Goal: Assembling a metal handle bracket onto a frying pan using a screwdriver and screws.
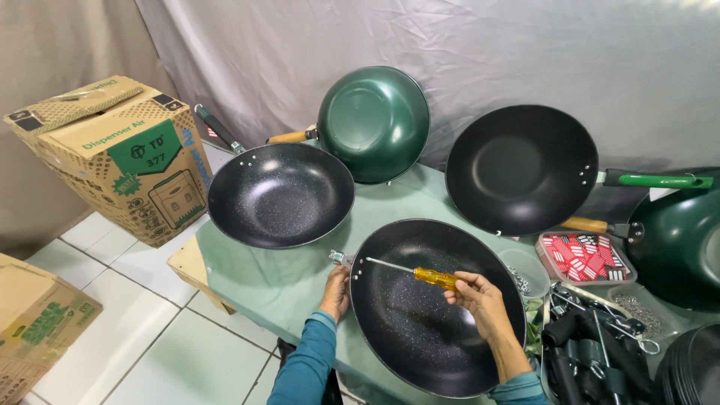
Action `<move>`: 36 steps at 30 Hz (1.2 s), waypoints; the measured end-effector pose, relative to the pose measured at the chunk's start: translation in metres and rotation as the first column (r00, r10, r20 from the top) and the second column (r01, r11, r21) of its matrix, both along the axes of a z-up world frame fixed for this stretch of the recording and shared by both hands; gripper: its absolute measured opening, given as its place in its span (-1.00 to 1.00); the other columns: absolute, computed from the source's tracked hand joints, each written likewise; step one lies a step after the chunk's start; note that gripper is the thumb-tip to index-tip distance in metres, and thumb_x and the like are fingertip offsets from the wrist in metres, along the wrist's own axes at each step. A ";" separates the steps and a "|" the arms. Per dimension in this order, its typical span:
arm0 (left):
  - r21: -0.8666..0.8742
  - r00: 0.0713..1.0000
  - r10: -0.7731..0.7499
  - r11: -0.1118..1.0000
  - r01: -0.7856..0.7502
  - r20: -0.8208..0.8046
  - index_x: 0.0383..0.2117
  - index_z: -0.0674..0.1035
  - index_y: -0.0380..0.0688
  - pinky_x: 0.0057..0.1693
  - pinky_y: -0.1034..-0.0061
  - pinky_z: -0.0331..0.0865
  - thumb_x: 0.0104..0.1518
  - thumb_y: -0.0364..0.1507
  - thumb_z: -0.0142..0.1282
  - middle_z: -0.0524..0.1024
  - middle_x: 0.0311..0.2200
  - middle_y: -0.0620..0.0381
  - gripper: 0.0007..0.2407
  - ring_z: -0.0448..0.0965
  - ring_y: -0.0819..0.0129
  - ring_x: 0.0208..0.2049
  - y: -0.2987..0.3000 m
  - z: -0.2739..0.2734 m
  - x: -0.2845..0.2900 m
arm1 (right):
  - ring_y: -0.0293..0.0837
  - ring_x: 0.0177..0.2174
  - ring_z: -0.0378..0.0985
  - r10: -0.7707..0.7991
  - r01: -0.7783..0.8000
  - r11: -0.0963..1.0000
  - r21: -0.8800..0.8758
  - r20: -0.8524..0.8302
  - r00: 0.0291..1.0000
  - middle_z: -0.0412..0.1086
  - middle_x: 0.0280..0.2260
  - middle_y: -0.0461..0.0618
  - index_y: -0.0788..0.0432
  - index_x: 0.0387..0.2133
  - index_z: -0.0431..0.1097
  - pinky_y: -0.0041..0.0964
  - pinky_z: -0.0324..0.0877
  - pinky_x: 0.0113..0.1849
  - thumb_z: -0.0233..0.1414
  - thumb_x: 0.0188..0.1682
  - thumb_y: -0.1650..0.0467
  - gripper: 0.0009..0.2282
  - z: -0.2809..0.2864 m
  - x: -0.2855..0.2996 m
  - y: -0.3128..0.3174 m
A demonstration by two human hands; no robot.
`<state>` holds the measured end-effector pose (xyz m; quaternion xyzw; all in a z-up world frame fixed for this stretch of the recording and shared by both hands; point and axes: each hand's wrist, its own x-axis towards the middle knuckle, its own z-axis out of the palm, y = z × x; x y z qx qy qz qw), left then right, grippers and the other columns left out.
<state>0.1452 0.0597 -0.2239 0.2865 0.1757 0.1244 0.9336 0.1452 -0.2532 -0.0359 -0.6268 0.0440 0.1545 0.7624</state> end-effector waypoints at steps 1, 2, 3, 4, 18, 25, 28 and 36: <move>0.001 1.000 0.000 1.000 0.000 0.001 -0.17 0.65 -0.31 -0.22 0.53 0.60 0.08 -0.68 0.05 0.67 -0.33 -0.06 -0.78 0.67 0.28 -0.40 0.002 0.002 0.004 | 0.21 -0.38 0.57 0.000 0.000 1.000 0.001 0.001 1.000 0.49 -0.35 0.47 0.48 0.01 0.35 -0.06 0.53 -0.22 0.03 0.02 0.63 -0.72 0.004 0.004 0.003; 0.003 1.000 0.002 1.000 -0.002 -0.002 -0.17 0.65 -0.30 -0.23 0.55 0.60 0.09 -0.67 0.07 0.67 -0.33 -0.04 -0.79 0.67 0.30 -0.40 0.001 0.002 0.002 | 0.20 -0.39 0.57 0.004 -0.004 1.000 -0.013 0.012 1.000 0.48 -0.36 0.47 0.47 0.00 0.35 -0.07 0.51 -0.24 0.02 0.03 0.61 -0.73 0.007 0.004 0.004; 0.005 1.000 0.003 1.000 -0.003 -0.005 -0.16 0.65 -0.28 -0.23 0.57 0.60 0.10 -0.66 0.09 0.67 -0.32 -0.02 -0.79 0.67 0.33 -0.39 0.001 0.001 0.001 | 0.18 -0.41 0.56 0.009 -0.008 1.000 -0.026 0.022 1.000 0.48 -0.37 0.47 0.46 -0.01 0.36 -0.08 0.49 -0.26 0.02 0.04 0.60 -0.74 0.009 0.004 0.006; 0.006 1.000 0.001 1.000 -0.001 -0.008 -0.16 0.65 -0.28 -0.23 0.57 0.60 0.10 -0.66 0.09 0.67 -0.32 -0.02 -0.79 0.67 0.33 -0.39 0.000 0.008 -0.002 | 0.18 -0.41 0.56 0.006 -0.006 1.000 -0.025 0.020 1.000 0.48 -0.37 0.47 0.46 -0.01 0.36 -0.08 0.49 -0.26 0.02 0.04 0.60 -0.74 0.003 0.006 0.006; 0.027 0.997 -0.008 1.000 0.010 -0.079 -0.36 0.66 -0.13 -0.23 0.51 0.62 0.04 -0.57 0.26 0.64 -0.40 0.04 -0.92 0.70 0.23 -0.39 -0.001 0.011 -0.001 | 0.10 -0.43 0.61 -0.126 0.134 0.990 -0.049 0.143 0.982 0.36 -0.33 0.29 0.45 0.01 0.37 -0.16 0.53 -0.34 0.04 0.09 0.52 -0.74 -0.022 0.008 0.018; 0.017 0.995 -0.027 0.999 0.028 -0.093 -0.37 0.64 -0.13 -0.24 0.49 0.62 0.04 -0.57 0.27 0.63 -0.41 0.05 -0.91 0.68 0.25 -0.41 -0.002 0.031 -0.010 | 0.10 -0.42 0.60 -0.118 0.127 0.989 -0.069 0.124 0.985 0.37 -0.31 0.32 0.44 0.02 0.37 -0.13 0.52 -0.32 0.04 0.09 0.52 -0.74 -0.020 0.007 0.022; 0.026 0.995 -0.015 1.000 0.017 -0.099 -0.37 0.62 -0.17 -0.24 0.52 0.59 0.03 -0.61 0.24 0.61 -0.42 0.04 -0.91 0.67 0.26 -0.40 -0.004 0.042 -0.014 | 0.09 -0.41 0.61 -0.113 0.120 0.991 -0.053 0.119 0.986 0.35 -0.30 0.29 0.43 0.02 0.36 -0.14 0.52 -0.31 0.04 0.09 0.51 -0.74 -0.021 0.007 0.021; 0.004 0.995 -0.005 1.000 0.005 -0.096 -0.37 0.61 -0.18 -0.25 0.53 0.60 0.03 -0.62 0.23 0.61 -0.42 0.05 -0.90 0.67 0.25 -0.41 -0.002 0.038 -0.013 | 0.11 -0.43 0.62 -0.105 0.112 0.992 -0.052 0.119 0.987 0.33 -0.30 0.29 0.46 0.02 0.35 -0.12 0.54 -0.33 0.04 0.09 0.52 -0.73 -0.018 0.004 0.022</move>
